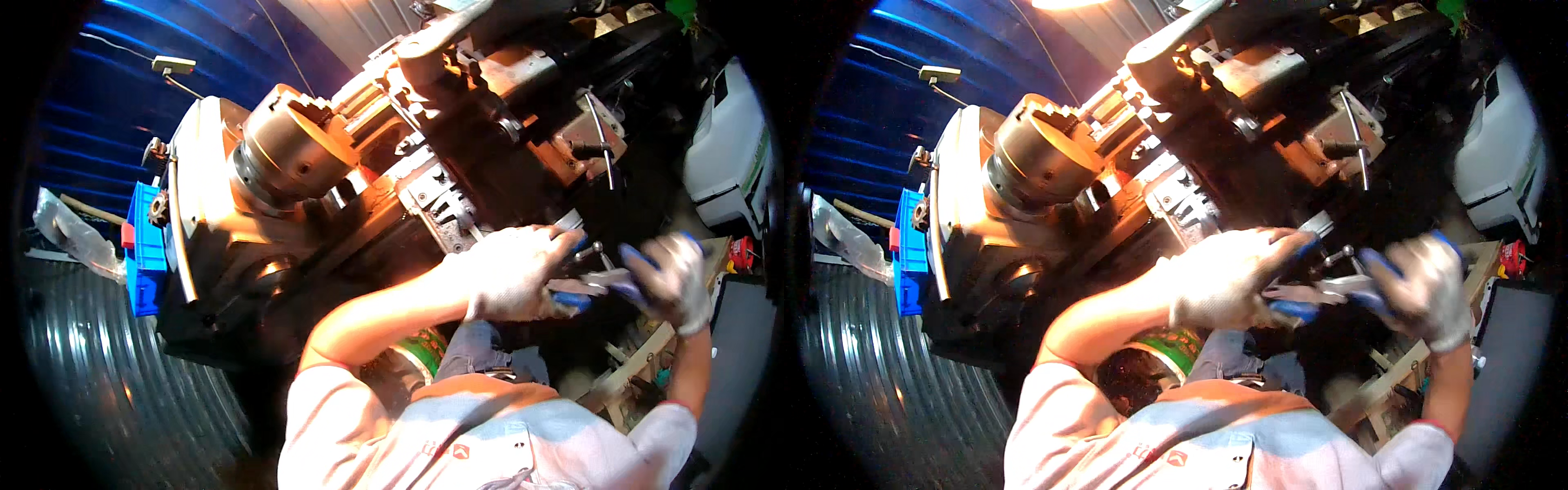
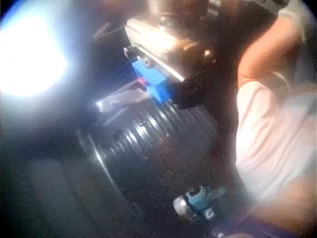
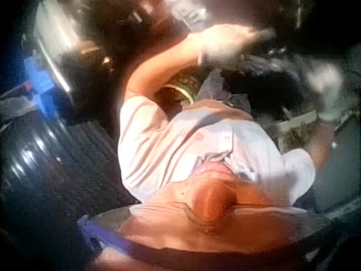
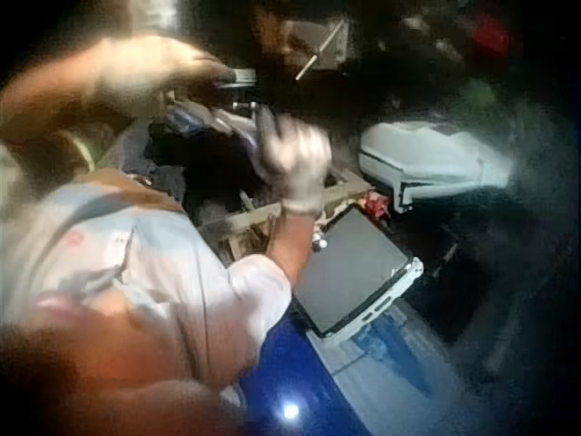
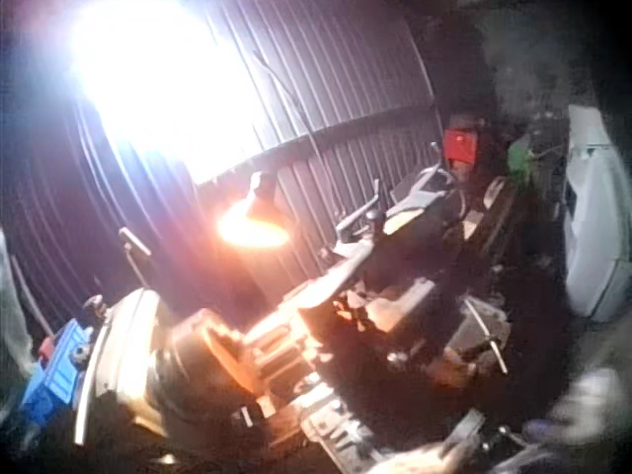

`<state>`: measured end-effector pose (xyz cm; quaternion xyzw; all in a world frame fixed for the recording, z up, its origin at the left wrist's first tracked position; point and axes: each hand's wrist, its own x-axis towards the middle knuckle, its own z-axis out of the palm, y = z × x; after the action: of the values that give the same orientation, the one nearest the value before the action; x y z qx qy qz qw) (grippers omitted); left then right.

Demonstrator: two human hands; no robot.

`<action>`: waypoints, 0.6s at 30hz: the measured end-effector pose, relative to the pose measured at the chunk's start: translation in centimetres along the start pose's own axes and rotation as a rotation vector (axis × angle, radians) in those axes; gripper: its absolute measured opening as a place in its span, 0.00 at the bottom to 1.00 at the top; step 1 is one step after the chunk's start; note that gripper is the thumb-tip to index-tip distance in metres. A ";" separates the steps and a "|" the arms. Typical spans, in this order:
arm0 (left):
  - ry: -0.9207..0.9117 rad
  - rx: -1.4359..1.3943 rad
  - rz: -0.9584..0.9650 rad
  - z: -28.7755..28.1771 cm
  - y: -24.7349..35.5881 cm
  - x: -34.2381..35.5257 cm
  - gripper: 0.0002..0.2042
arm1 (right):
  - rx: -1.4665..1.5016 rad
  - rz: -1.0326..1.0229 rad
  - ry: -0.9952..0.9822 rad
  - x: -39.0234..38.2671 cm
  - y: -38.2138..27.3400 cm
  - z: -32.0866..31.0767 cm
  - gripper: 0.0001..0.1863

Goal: The person operates a metal lathe to machine a cylindrical workpiece. They adjust the tool post and cross-slide, use a dial indicator to measure the workpiece, and perform cutting passes while the chuck rotates. The person also uses a bar to manually rotate the chuck and removes the finished part at the end.

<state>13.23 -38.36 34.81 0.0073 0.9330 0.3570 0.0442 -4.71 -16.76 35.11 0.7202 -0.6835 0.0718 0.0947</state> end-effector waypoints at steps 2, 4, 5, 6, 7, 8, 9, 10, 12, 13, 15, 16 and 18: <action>-0.360 -0.133 -0.238 -4.2 0.4 0.1 0.28 | 0.110 -0.239 0.041 9.0 -0.2 -1.5 0.16; -0.368 -0.157 -0.296 -7.4 0.4 1.1 0.22 | 0.097 -0.332 0.083 12.5 0.7 -2.5 0.14; -0.363 -0.178 -0.300 -8.5 0.1 1.1 0.20 | 0.059 -0.357 0.093 13.7 0.9 -3.3 0.14; -0.298 -0.160 -0.417 -9.5 -0.4 0.0 0.18 | 0.096 -0.340 0.243 15.9 0.3 -2.9 0.14; -0.066 -0.145 -0.297 -10.0 -1.5 -1.7 0.17 | 0.120 -0.326 0.372 17.5 -0.2 -3.3 0.16; -0.021 -0.344 -0.587 -12.6 0.3 -3.2 0.13 | 0.184 -0.315 0.544 18.7 -0.8 -4.0 0.17; 0.161 -0.458 -0.745 -12.1 -1.5 -5.6 0.11 | 0.279 -0.288 0.670 19.5 -1.4 -4.3 0.18; 0.337 -0.348 -0.720 -13.0 -1.9 -6.7 0.10 | 0.420 -0.230 0.739 19.3 -2.2 -3.8 0.19; 0.716 -0.925 -0.765 -15.1 -2.4 -8.2 0.10 | 0.871 -0.101 0.678 17.2 -5.0 1.2 0.21; 0.742 -0.882 -0.850 -17.2 -1.7 -7.6 0.12 | 1.165 0.014 0.516 17.3 -6.7 3.1 0.22; 0.949 -1.035 -0.786 -17.9 -2.5 -7.5 0.15 | 1.854 0.395 0.222 19.1 -11.2 6.4 0.23; 1.008 -1.022 -0.809 -17.9 -3.2 -7.5 0.16 | 2.295 0.469 0.079 20.6 -12.7 7.0 0.21; 1.013 -1.165 -0.696 -18.0 -5.3 -9.7 0.17 | 2.790 0.563 -0.024 24.0 -14.5 8.0 0.17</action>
<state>21.38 -54.75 45.34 -0.4650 0.4564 0.7070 -0.2750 10.86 -41.26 32.35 0.0646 -0.1726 0.6859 -0.7040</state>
